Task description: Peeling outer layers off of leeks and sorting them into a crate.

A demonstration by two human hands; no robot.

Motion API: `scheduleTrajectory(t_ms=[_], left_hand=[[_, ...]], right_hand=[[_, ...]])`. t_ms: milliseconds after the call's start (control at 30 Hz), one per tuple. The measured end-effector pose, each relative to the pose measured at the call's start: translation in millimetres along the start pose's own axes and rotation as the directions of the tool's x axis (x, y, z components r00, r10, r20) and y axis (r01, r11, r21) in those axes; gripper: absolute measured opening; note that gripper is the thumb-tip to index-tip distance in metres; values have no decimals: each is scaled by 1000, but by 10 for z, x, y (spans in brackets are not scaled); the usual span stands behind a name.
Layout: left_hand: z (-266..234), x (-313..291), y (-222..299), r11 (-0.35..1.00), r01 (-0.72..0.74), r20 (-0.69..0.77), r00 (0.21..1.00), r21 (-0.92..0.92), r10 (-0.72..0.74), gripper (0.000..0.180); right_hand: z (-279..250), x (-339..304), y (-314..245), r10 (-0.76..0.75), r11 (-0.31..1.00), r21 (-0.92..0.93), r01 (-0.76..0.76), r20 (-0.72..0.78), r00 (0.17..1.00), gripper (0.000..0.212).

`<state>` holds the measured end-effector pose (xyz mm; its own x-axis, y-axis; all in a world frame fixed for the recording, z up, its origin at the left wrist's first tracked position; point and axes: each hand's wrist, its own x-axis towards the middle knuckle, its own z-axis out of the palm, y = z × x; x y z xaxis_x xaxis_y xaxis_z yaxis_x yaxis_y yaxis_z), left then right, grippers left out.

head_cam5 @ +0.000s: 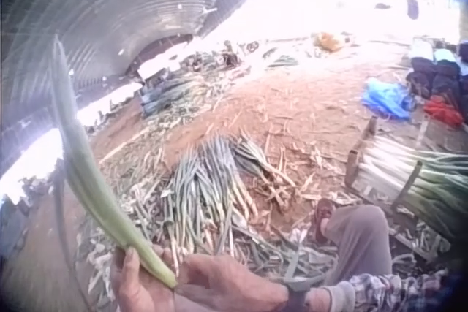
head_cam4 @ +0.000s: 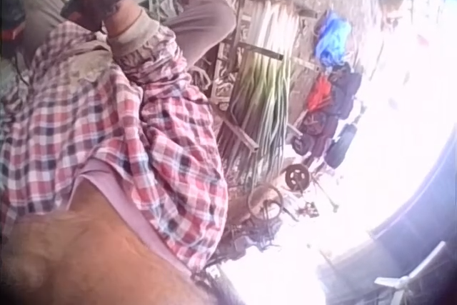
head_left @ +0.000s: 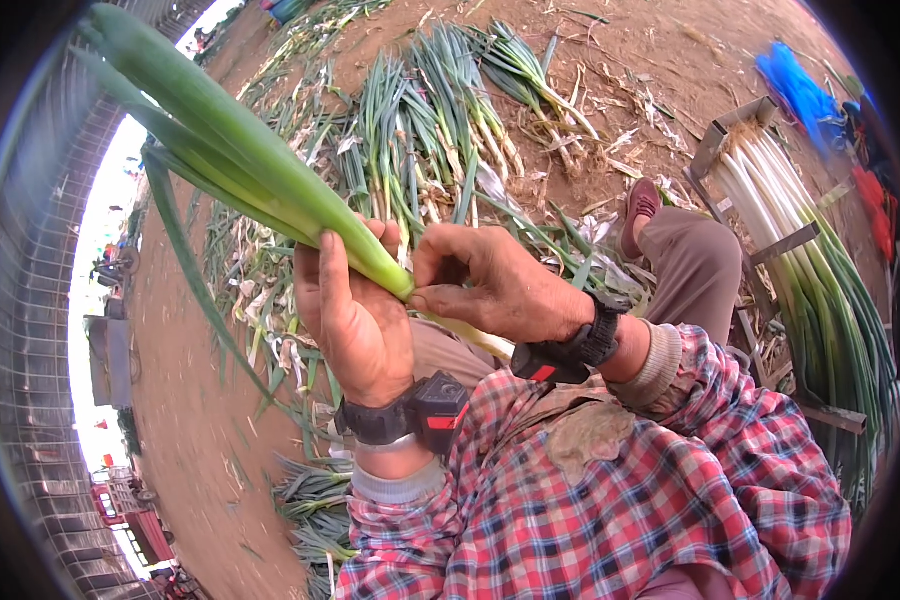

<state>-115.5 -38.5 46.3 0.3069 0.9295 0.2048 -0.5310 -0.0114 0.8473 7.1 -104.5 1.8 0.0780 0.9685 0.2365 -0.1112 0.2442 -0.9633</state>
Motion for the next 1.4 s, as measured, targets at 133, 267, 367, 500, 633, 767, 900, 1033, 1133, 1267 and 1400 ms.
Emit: scheduleTrajectory(t_ms=[133,267,367,500,633,767,900,1033,1133,1267,1400], left_hand=[[-54,6,-15,1000,20,-15,1000,-8,-20,23],[-26,2,11,999,32,-9,999,27,-32,27],[-18,-6,19,999,34,22,999,23,-34,27],[-37,13,2,997,-2,-34,999,77,5,28],[-40,-10,-22,993,4,-115,993,119,10,28],[-106,-13,-20,979,-29,-140,988,200,58,30],[-200,70,15,976,-78,-197,973,203,118,35],[-220,112,-24,991,-33,-233,970,128,63,34],[-517,287,54,994,-91,-111,989,53,96,31],[-840,558,372,980,-196,-164,966,36,199,31],[-1188,704,723,944,-315,-202,923,98,329,33]], right_hand=[[6,-74,60,-287,900,-329,287,48,957,14],[-54,-94,34,-38,993,-114,28,-79,996,15],[29,-39,99,-103,994,29,106,-90,991,16],[123,-55,89,47,999,-19,-49,-111,993,16],[93,-72,112,-125,974,-191,119,-24,992,12],[-18,-200,140,-272,865,-350,360,276,922,9],[-208,-410,271,-240,895,-331,300,209,948,7],[23,-273,124,-271,954,-78,289,183,945,8],[0,-289,2,-18,999,-21,27,350,937,10],[-342,-682,240,24,955,-286,80,345,938,9],[-573,-1095,502,230,856,-505,-109,185,955,8]])
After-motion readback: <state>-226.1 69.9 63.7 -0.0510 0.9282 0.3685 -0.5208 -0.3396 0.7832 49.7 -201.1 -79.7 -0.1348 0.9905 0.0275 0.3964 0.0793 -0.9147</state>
